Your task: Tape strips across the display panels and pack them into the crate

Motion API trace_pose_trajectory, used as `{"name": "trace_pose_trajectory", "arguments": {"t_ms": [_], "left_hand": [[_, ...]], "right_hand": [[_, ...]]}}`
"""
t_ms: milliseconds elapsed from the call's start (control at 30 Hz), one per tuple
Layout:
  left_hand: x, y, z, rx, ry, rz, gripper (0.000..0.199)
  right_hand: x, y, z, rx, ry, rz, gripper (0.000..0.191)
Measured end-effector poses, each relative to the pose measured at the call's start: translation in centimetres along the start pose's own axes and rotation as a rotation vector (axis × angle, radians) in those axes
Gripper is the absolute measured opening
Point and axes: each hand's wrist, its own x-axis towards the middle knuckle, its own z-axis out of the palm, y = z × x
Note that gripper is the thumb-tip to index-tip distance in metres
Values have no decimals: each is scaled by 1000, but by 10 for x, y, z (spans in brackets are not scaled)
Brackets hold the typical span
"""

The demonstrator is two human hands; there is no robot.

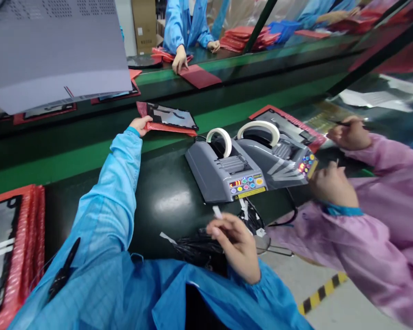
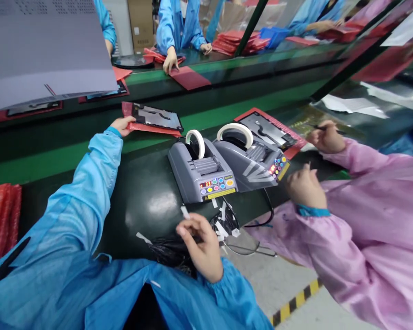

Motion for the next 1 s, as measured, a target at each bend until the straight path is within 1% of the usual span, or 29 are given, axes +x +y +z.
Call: {"name": "trace_pose_trajectory", "arguments": {"t_ms": [33, 133, 200, 267, 333, 367, 400, 467, 533, 567, 600, 633, 700, 800, 867, 933, 1000], "left_hand": [[-12, 1, -9, -46, 25, 8, 20], [-54, 2, -37, -51, 92, 88, 20], [-88, 0, -56, -74, 119, 156, 21], [-126, -7, -74, -106, 146, 230, 24], [-168, -19, -90, -159, 177, 298, 24], [-190, -28, -97, -190, 192, 328, 24], [-213, -38, -103, -222, 205, 356, 23], [-259, -63, -113, -290, 235, 418, 25], [-301, -91, -121, -352, 270, 477, 39], [-319, -103, -126, -367, 282, 486, 46], [-333, -114, -133, -371, 279, 478, 49], [-345, -123, -141, -378, 281, 457, 47], [-361, -132, -162, -419, 297, 397, 34], [-373, -131, -196, -477, 394, 300, 23], [-378, -127, -214, -433, 424, 249, 25], [-386, -123, -223, -347, 418, 206, 26], [-396, -120, -226, -216, 393, 130, 21]], "right_hand": [[6, -3, 5, 83, -45, 28, 30], [34, -10, 27, 280, -167, 129, 64], [60, -13, 51, 364, -219, 221, 84], [88, -15, 82, 398, -236, 363, 96], [113, -13, 117, 406, -196, 488, 96], [123, -12, 135, 417, -174, 517, 94], [131, -9, 151, 434, -148, 517, 92], [141, -3, 180, 412, -29, 449, 87], [141, 4, 203, 316, 89, 354, 84], [138, 8, 211, 267, 122, 321, 85], [133, 12, 217, 227, 126, 300, 89], [127, 16, 222, 203, 102, 290, 94], [113, 25, 228, 196, 5, 282, 105], [95, 34, 229, 236, -158, 273, 112], [88, 37, 227, 254, -219, 296, 112], [86, 38, 224, 228, -259, 331, 113], [86, 38, 221, 169, -284, 354, 114]]}}
